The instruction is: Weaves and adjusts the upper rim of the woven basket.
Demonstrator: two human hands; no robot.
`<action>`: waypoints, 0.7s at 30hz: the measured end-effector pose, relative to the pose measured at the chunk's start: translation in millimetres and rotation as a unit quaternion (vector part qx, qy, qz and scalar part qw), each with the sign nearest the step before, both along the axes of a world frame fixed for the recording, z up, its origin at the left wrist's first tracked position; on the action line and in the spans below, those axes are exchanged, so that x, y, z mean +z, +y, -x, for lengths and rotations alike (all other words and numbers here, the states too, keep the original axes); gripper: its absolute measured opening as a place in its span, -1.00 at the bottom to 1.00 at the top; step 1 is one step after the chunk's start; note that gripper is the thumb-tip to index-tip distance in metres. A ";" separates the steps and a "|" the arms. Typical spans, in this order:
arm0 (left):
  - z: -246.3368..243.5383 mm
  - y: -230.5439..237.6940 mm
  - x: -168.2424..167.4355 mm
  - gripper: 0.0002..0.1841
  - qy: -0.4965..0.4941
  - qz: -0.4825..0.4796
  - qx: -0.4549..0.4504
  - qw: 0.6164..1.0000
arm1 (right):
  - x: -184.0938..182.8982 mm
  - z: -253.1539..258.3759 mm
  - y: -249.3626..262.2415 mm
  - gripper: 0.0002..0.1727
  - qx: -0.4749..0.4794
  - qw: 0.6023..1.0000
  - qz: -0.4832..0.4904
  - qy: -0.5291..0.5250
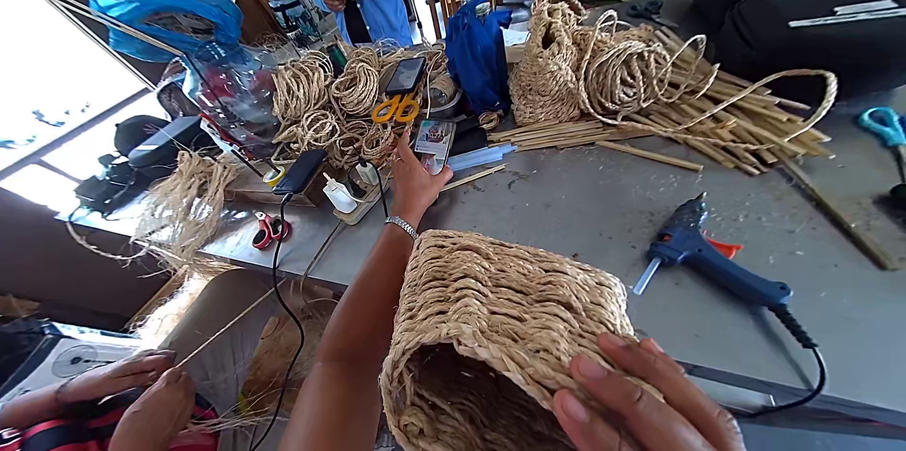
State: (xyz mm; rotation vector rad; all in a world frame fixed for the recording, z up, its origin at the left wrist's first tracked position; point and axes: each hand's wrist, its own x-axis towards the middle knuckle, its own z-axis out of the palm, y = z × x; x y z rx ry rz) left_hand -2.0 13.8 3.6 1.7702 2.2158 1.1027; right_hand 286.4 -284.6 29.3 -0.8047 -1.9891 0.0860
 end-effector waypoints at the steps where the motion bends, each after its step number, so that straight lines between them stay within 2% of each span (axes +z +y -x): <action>1: 0.1 1.9 0.8 0.18 0.004 0.023 0.004 1.000 | 0.5 0.5 0.1 -0.27 -0.001 1.000 0.000 0.001; 6: 2.3 2.6 4.6 0.16 0.029 0.080 0.009 0.996 | 0.9 3.2 2.0 -0.29 -0.011 1.000 -0.001 -0.001; 10: 11.9 -13.7 23.2 0.22 -0.002 0.095 -0.035 0.995 | 3.3 4.7 4.4 -0.21 -0.013 1.000 -0.003 -0.003; 13: 17.5 -40.8 46.7 -0.11 -0.060 0.036 -0.104 0.992 | 9.0 3.8 9.4 -0.07 -0.014 1.000 -0.003 -0.009; 16: 19.4 -86.1 74.5 -0.46 -0.138 -0.040 -0.187 0.972 | 15.6 3.2 18.5 -0.05 -0.012 1.000 0.000 -0.008; 18: 17.1 -124.9 91.4 -0.56 -0.186 -0.080 -0.261 0.944 | 20.5 1.7 26.1 -0.05 -0.007 1.000 0.013 -0.003; 21: 3.4 -188.3 110.5 -0.55 -0.186 -0.097 -0.364 0.907 | 30.6 -1.9 37.0 0.02 -0.004 0.999 0.045 -0.008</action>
